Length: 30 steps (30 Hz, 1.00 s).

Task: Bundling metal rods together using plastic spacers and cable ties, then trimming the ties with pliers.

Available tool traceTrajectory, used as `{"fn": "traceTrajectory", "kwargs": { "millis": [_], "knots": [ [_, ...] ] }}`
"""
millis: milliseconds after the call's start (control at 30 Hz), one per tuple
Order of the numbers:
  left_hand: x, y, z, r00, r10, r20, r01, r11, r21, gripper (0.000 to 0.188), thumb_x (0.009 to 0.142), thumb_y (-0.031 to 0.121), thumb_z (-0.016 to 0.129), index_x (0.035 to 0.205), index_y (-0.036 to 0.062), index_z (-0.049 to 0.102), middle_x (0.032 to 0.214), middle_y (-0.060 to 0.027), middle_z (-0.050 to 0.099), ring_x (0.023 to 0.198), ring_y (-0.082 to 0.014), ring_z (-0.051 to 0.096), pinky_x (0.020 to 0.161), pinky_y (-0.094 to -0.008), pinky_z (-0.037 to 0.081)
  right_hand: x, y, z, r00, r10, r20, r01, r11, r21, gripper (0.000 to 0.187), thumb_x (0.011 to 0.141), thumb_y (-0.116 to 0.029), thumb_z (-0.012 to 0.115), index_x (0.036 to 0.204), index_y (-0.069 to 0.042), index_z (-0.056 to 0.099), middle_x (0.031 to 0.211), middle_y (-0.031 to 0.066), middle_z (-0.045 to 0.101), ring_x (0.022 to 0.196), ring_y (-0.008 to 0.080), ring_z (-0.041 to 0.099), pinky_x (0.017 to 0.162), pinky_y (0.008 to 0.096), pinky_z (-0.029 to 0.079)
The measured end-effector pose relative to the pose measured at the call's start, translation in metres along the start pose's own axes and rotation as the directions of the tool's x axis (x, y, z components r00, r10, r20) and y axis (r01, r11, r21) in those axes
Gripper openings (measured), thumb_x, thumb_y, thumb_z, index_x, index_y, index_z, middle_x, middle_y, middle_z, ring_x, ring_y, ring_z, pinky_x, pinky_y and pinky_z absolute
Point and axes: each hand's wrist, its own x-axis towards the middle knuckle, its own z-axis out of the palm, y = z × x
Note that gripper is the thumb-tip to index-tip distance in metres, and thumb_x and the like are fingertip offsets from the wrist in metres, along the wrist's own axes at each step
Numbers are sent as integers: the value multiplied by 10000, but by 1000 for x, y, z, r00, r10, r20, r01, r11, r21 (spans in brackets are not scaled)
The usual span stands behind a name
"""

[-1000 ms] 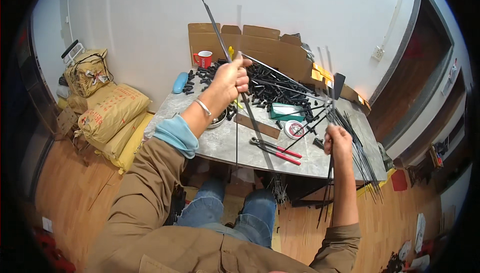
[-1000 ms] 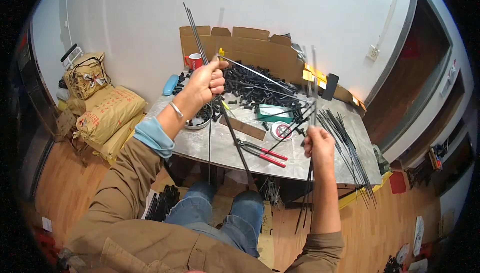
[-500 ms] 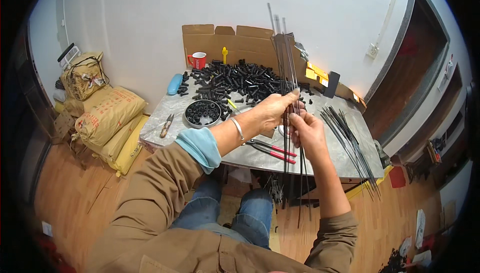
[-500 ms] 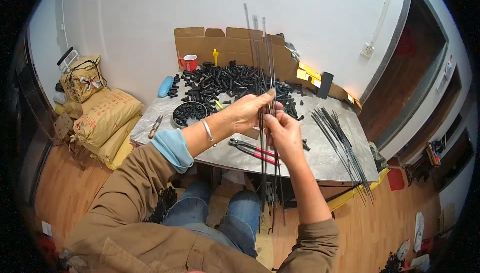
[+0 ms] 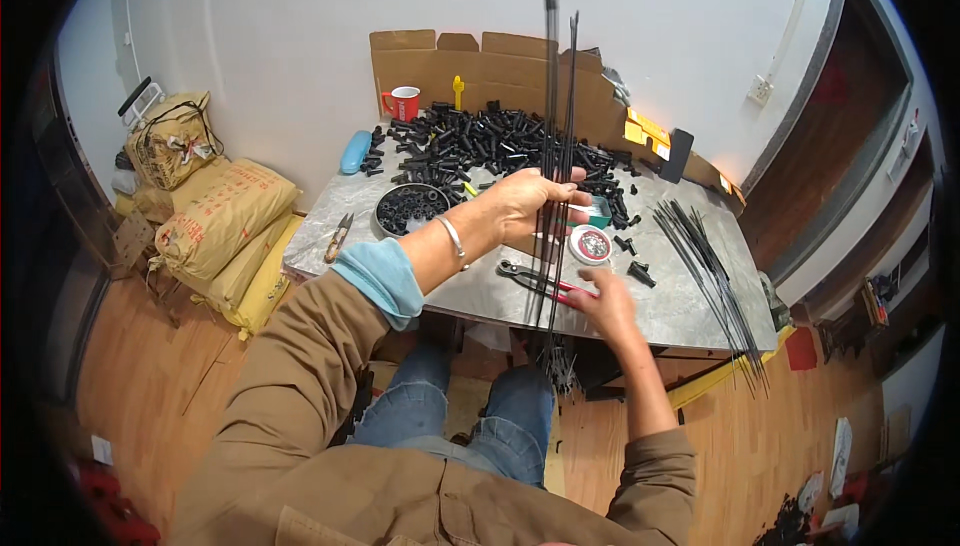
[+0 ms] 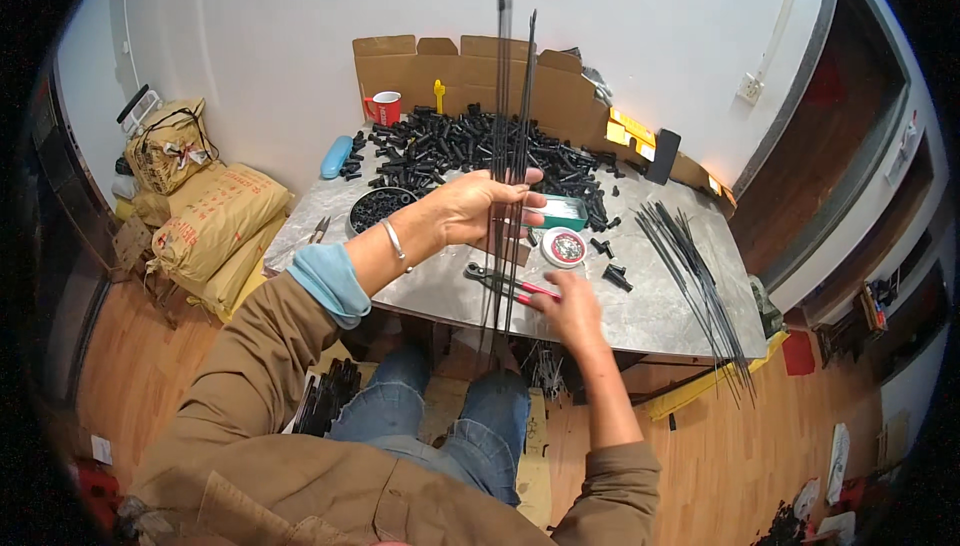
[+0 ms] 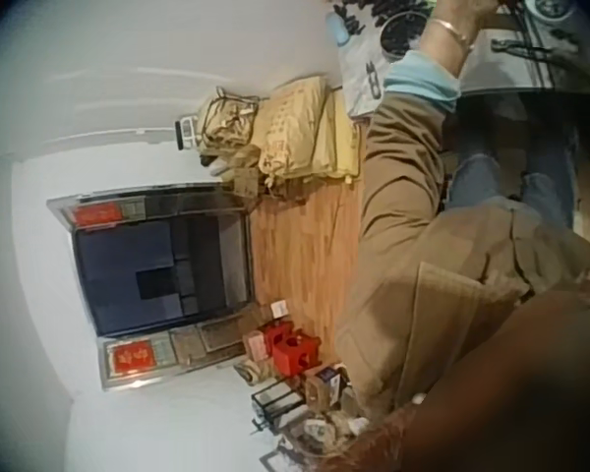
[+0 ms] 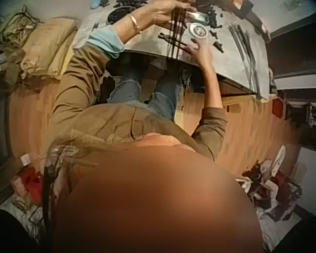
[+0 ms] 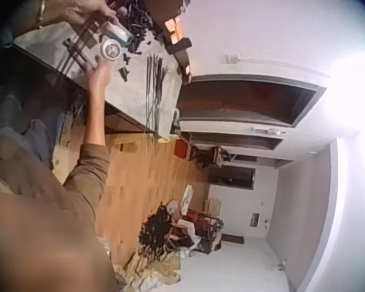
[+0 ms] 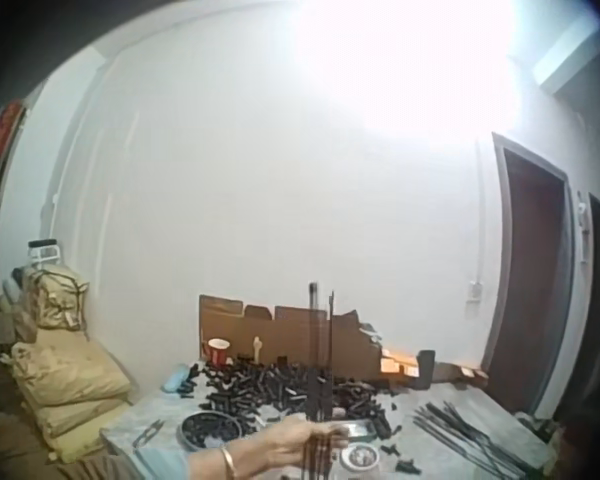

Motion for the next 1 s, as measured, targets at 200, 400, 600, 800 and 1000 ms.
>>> {"fn": "traceTrajectory", "kwargs": {
  "millis": [200, 400, 600, 800, 1000],
  "knots": [
    [-16, 13, -25, 989, -84, 122, 75, 994, 75, 347, 925, 87, 541, 1250, -17, 477, 957, -107, 652, 902, -245, 669, 789, -417, 581, -13, 4, 30, 991, -122, 47, 128, 977, -170, 318, 719, -185, 710, 1023, -112, 649, 1014, 51, 648, 1020, 267, 546, 880, 440, 372],
    [-32, 7, -38, 967, -101, 233, 89, 994, 64, 387, 870, 34, 587, 1239, -33, 491, 1031, -158, 646, 928, -275, 668, 805, -396, 576, 6, 8, -15, 998, -58, 31, 64, 974, -217, 506, 697, -152, 728, 1178, -105, 580, 1161, 90, 592, 1083, 305, 537, 953, 447, 359],
    [-59, -4, -44, 911, -148, 384, 128, 989, 77, 407, 851, 135, 667, 1177, -70, 535, 1036, -198, 655, 941, -298, 661, 851, -405, 543, 92, -109, -20, 904, -384, 190, 153, 704, 694, 499, 801, -123, 651, 1268, -36, 498, 1199, 117, 558, 1089, 197, 531, 936, 330, 431],
    [-108, 15, -47, 899, -67, 433, -13, 984, 180, 275, 878, 106, 614, 1083, -78, 593, 988, -192, 672, 939, -306, 661, 890, -394, 507, 110, -87, 46, 912, -396, 105, 308, 832, 462, 177, 683, -46, 684, 858, -50, 660, 802, 110, 649, 840, 303, 612, 801, 371, 466],
    [-79, -80, -96, 950, -66, 305, 13, 985, 172, 241, 879, 69, 613, 1093, -41, 626, 1037, -126, 678, 995, -199, 642, 915, -304, 490, 167, -31, 91, 813, -582, 12, 480, 659, -580, 659, 694, -30, 611, 1328, -129, 461, 1286, 101, 517, 1181, 290, 461, 948, 581, 343]
  ]
}}
